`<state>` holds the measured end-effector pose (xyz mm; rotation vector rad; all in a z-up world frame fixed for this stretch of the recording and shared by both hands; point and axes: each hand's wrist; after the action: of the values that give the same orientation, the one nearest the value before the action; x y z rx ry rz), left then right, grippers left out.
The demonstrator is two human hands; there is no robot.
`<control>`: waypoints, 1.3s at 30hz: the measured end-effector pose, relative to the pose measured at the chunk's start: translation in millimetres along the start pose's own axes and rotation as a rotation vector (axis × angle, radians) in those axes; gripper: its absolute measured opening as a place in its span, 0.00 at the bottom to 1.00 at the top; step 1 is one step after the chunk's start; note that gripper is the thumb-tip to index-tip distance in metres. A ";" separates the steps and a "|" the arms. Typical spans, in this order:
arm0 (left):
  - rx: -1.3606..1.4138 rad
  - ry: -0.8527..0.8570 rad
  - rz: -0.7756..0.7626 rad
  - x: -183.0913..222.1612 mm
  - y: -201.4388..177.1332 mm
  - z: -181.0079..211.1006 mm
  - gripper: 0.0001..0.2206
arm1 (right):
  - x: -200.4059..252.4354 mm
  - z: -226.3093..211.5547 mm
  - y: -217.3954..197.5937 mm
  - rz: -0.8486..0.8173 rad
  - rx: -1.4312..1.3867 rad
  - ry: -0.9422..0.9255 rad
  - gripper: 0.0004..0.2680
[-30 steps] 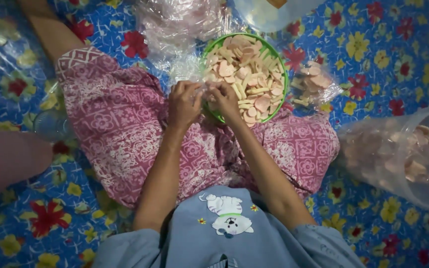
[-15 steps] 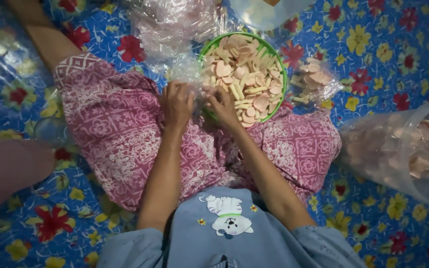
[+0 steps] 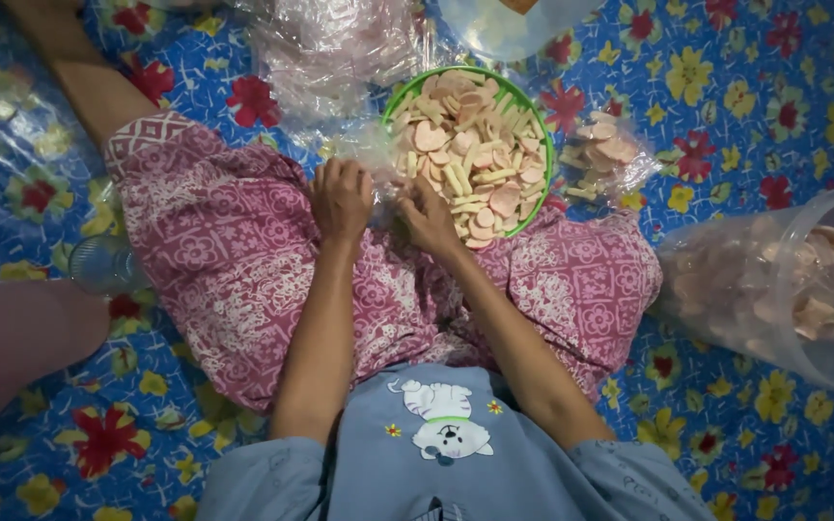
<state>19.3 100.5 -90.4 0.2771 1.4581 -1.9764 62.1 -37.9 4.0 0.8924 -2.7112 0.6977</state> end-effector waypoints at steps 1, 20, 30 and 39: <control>-0.006 -0.008 0.005 -0.7 -1.8 1.3 0.06 | -2.7 5.7 -0.1 -0.003 -0.032 0.006 0.06; 0.299 -0.062 0.325 -14.4 -37.9 6.6 0.13 | 57.2 27.9 -93.4 0.153 0.048 -0.084 0.12; 0.096 -0.236 0.213 -8.9 -98.7 35.2 0.12 | 162.6 101.8 -191.3 0.520 0.939 -0.147 0.17; 0.198 -0.034 0.171 -5.0 -159.3 36.5 0.14 | 230.1 175.1 -188.1 0.620 0.485 -0.265 0.15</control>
<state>-67.3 95.0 48.2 0.4374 1.1775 -1.9766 -15.4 -373.9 -2.1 0.1912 -3.1343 1.4959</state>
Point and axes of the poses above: each hand's wrist, its own x-axis away from the middle knuckle, its own y-axis out of the palm, z = x × y, and after that the axes turned 13 degrees about y, right-handed
